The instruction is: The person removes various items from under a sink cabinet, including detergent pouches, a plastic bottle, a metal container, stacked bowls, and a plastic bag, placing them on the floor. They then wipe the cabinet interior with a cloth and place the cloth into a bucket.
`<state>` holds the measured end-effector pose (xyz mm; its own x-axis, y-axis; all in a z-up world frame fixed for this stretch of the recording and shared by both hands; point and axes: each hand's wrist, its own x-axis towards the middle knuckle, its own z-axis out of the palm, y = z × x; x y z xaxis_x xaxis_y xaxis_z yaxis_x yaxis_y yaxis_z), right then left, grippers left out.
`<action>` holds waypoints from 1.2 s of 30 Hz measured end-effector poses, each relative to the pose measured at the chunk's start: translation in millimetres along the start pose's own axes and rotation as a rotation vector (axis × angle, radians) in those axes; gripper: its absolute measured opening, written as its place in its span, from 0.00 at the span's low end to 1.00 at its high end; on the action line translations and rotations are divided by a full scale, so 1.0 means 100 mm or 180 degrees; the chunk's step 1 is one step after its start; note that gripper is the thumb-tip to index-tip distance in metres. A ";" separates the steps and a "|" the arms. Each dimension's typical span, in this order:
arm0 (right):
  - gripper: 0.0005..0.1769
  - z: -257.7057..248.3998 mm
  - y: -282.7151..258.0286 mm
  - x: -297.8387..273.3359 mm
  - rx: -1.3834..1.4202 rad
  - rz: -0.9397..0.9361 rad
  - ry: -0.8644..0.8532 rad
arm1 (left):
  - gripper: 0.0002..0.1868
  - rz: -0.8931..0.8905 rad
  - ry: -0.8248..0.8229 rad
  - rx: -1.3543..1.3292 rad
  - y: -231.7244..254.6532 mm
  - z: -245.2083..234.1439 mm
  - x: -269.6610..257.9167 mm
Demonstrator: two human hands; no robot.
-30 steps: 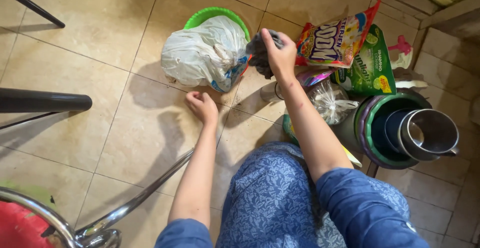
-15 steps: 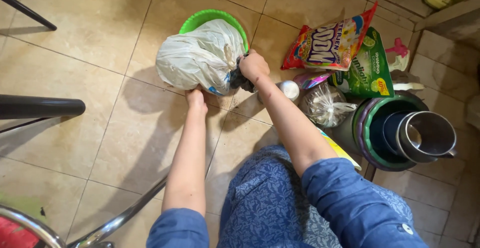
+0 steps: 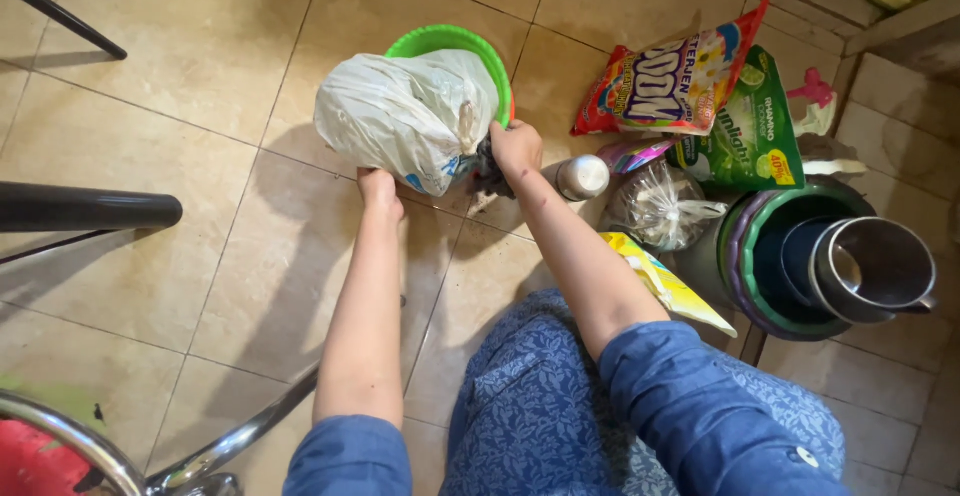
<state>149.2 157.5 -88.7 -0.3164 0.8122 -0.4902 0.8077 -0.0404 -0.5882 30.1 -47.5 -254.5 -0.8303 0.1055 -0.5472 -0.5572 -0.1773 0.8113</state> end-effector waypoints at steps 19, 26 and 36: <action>0.18 0.68 0.79 0.52 0.2731 0.0920 -0.1942 | 0.25 0.1466 -0.0657 0.0336 1.07 0.45 -0.61; 0.21 0.69 0.91 0.46 0.2722 0.0791 -0.1723 | 0.20 0.1417 -0.0401 0.0415 0.97 0.45 -0.59; 0.25 -0.62 0.15 -0.45 0.0177 -0.0277 -0.1179 | 0.13 0.1489 -0.0191 0.0052 0.81 0.15 -0.51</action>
<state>206.8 156.3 -35.5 -0.5492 0.5491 -0.6300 0.7449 -0.0203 -0.6669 27.2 -52.1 -158.1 -0.9912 0.0745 -0.1097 -0.1228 -0.2040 0.9712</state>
